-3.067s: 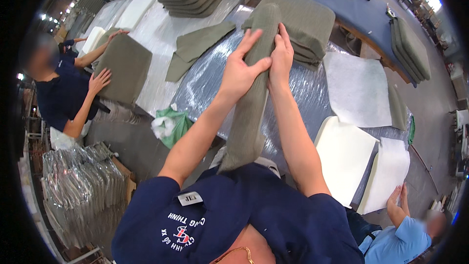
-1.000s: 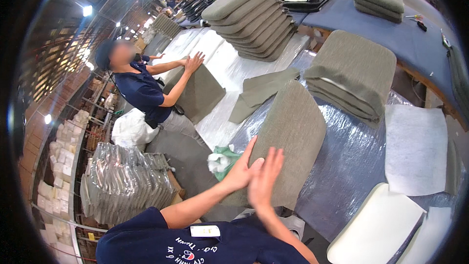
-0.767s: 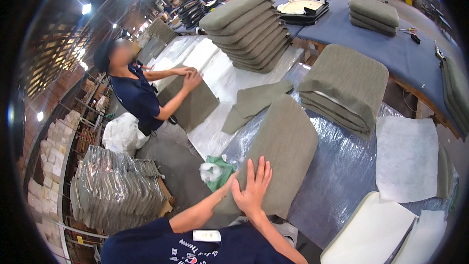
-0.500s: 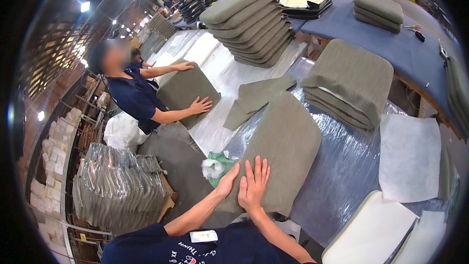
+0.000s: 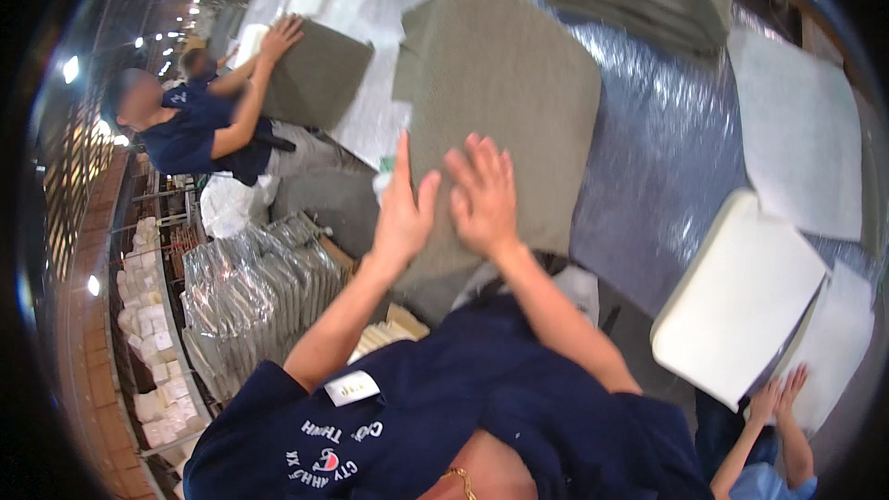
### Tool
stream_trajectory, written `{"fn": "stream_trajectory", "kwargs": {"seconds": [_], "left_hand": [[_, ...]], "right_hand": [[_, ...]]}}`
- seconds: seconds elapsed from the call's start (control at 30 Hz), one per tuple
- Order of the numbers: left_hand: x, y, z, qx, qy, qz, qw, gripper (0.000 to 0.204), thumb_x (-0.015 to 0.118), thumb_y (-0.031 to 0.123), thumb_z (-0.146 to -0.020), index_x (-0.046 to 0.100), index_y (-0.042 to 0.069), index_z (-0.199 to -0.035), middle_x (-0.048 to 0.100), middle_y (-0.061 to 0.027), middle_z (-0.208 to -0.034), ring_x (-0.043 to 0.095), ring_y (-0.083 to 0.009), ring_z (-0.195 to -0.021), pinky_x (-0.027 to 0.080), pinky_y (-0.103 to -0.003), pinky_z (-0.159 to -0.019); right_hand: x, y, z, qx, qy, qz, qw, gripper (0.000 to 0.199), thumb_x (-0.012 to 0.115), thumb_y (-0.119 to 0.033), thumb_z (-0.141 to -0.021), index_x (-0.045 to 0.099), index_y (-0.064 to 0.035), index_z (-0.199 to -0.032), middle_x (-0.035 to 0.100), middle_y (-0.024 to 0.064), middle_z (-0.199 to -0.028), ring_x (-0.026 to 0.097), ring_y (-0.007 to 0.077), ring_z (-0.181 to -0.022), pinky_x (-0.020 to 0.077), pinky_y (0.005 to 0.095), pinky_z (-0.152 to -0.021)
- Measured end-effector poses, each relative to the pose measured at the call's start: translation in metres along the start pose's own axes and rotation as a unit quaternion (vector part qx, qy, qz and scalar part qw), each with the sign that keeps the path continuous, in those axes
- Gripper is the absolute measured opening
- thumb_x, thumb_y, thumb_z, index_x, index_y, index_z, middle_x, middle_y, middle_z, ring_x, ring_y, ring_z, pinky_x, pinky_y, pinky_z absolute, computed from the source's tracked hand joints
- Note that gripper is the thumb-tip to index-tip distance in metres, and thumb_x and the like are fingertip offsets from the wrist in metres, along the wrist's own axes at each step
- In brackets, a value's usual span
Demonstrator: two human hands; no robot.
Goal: The person repeatedly picks up olive-green fabric cushion covers, folds them by hand, and places them into a growing stack on a plastic-wrapped table. White foam inserts are handled and set aside during the process.
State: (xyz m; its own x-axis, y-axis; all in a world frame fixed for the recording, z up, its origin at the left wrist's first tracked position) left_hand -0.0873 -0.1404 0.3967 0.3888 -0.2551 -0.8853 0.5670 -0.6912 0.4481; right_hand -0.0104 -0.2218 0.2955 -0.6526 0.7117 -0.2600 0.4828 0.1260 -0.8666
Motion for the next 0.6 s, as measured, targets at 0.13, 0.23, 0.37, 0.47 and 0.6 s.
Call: {"fn": "stream_trajectory", "kwargs": {"seconds": [0.13, 0.23, 0.37, 0.47, 0.6], "left_hand": [[0.01, -0.005, -0.011, -0.02, -0.045, 0.031, 0.998, 0.078, 0.062, 0.022, -0.102, 0.018, 0.0, -0.162, 0.051, -0.0342, -0.146, 0.055, -0.0435, -0.133, 0.043, -0.044, -0.111], [0.011, -0.01, 0.0, -0.046, -0.047, 0.046, 0.997, 0.084, 0.068, 0.023, -0.1, 0.018, -0.001, -0.162, 0.053, -0.0335, -0.144, 0.058, -0.039, -0.131, 0.044, -0.042, -0.11], [0.014, 0.001, -0.012, -0.05, -0.048, 0.061, 0.996, 0.083, 0.067, 0.026, -0.1, 0.019, -0.001, -0.162, 0.048, -0.0326, -0.149, 0.053, -0.0372, -0.136, 0.041, -0.041, -0.113], [0.02, 0.02, -0.008, -0.007, -0.005, -0.008, 1.0, 0.082, 0.066, 0.029, -0.101, 0.019, -0.001, -0.162, 0.038, -0.0319, -0.158, 0.04, -0.0346, -0.148, 0.032, -0.041, -0.12], [0.034, 0.015, -0.004, -0.059, -0.012, 0.195, 0.979, 0.089, 0.06, 0.042, -0.104, 0.009, 0.003, -0.165, 0.019, -0.0284, -0.167, 0.028, -0.0367, -0.154, 0.025, -0.042, -0.124]], "right_hand": [[-0.055, 0.05, -0.028, 0.14, 0.134, -0.039, 0.98, 0.054, 0.048, -0.025, -0.106, 0.041, -0.0129, -0.158, 0.023, 0.0175, -0.17, 0.023, 0.0394, -0.156, 0.0185, 0.053, -0.125], [-0.144, -0.029, -0.119, -0.056, 0.263, -0.102, 0.958, 0.056, 0.046, -0.024, -0.107, 0.036, -0.0117, -0.16, 0.026, 0.0175, -0.169, 0.024, 0.0396, -0.155, 0.0186, 0.0525, -0.125], [-0.116, -0.063, -0.107, -0.106, 0.208, -0.029, 0.972, 0.058, 0.048, -0.022, -0.105, 0.035, -0.009, -0.16, 0.03, 0.0181, -0.167, 0.026, 0.0388, -0.154, 0.0187, 0.0537, -0.124], [-0.027, 0.038, 0.003, 0.088, 0.099, 0.013, 0.991, 0.06, 0.048, -0.02, -0.103, 0.034, -0.007, -0.16, 0.033, 0.0186, -0.165, 0.028, 0.0382, -0.153, 0.0188, 0.0545, -0.124], [-0.018, 0.125, 0.11, 0.325, 0.021, -0.077, 0.942, 0.067, 0.04, -0.042, -0.109, 0.028, -0.0017, -0.162, 0.021, 0.0239, -0.169, 0.015, 0.0378, -0.158, 0.0136, 0.047, -0.128]]}}
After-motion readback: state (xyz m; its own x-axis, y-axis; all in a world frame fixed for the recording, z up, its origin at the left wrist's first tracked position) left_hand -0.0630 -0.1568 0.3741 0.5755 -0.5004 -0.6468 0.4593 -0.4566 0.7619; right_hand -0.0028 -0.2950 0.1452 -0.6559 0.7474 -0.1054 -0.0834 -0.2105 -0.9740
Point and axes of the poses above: each hand's wrist, its own z-axis away from the middle knuckle, its own x-axis out of the palm, y = z × x, the point moved 7 cm from there along -z, towards the middle knuckle
